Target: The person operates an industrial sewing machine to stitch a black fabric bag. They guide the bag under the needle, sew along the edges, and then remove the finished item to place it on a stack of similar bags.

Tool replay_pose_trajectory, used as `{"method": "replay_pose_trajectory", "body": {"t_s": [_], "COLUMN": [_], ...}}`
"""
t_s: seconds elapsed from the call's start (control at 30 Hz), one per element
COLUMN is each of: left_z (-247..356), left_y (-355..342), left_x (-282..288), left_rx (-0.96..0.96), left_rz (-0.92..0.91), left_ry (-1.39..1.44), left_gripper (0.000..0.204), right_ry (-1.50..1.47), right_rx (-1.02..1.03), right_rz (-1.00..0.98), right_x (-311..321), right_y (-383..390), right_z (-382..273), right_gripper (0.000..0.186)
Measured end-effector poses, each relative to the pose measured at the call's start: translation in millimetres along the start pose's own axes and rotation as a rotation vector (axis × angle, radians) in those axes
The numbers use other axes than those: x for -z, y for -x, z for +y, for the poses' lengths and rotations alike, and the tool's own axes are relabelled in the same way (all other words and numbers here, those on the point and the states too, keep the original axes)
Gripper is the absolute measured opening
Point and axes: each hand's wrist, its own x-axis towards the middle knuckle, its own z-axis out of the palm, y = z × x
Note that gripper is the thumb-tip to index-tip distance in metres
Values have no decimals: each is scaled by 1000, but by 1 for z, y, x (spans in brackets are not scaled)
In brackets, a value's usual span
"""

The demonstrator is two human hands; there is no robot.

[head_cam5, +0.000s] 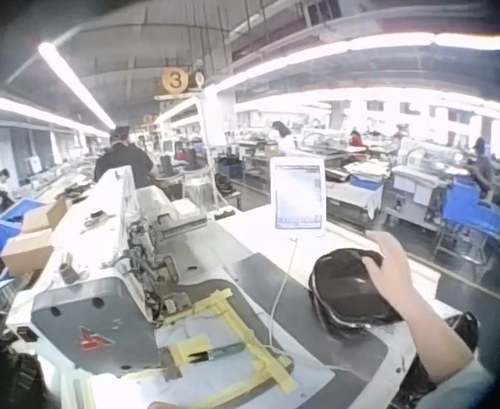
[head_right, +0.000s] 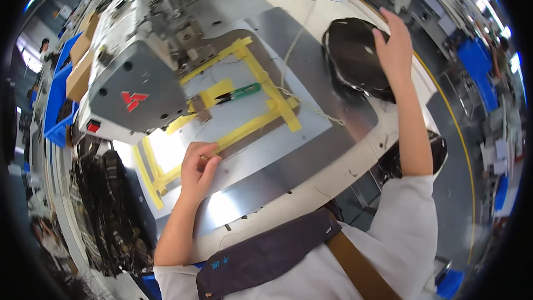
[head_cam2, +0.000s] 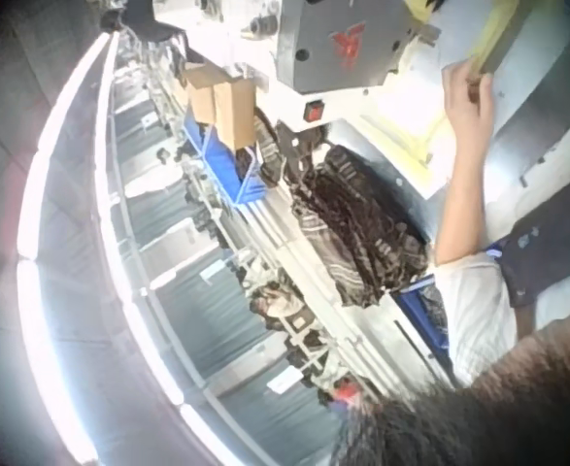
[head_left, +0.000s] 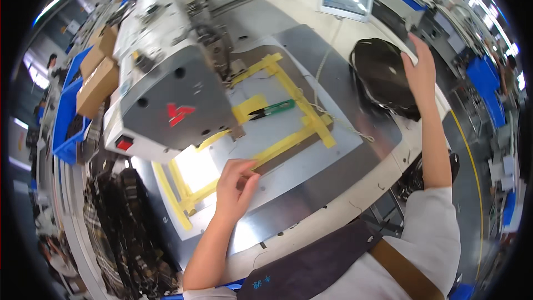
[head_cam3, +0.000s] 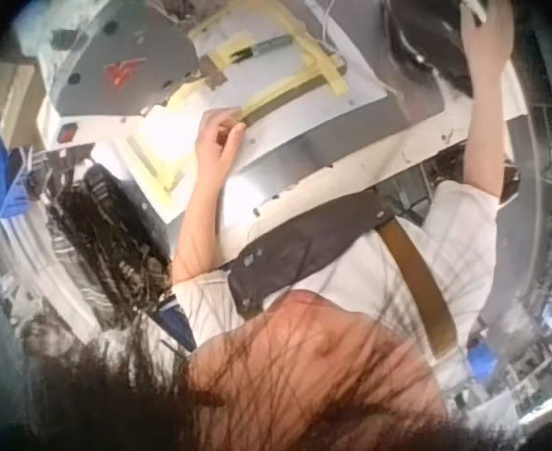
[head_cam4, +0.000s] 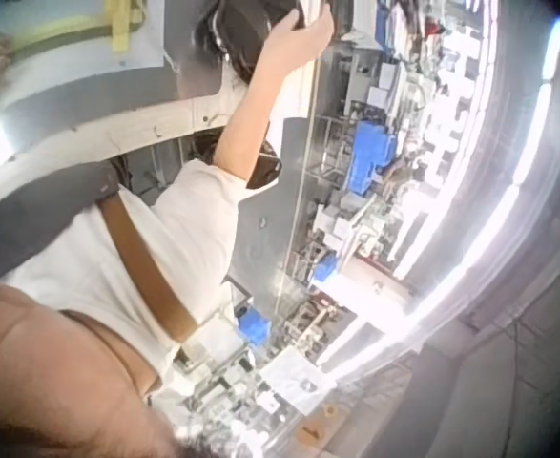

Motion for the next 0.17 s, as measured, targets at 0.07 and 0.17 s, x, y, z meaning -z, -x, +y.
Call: {"method": "replay_pose_trajectory", "body": {"t_s": [0.07, 0.17], "left_z": [3, 11], "left_y": [2, 9], "left_x": [1, 13], "left_rx": [-23, -14], "left_rz": [-15, -54], "left_ry": [-34, -87], "left_gripper": [25, 25], "right_ry": [-386, -523], "right_rx": [3, 242], "right_rz": [-316, -611], "right_x": [-9, -40], "right_y": [22, 53], "right_z": [-62, -128], "right_gripper": [34, 28]}}
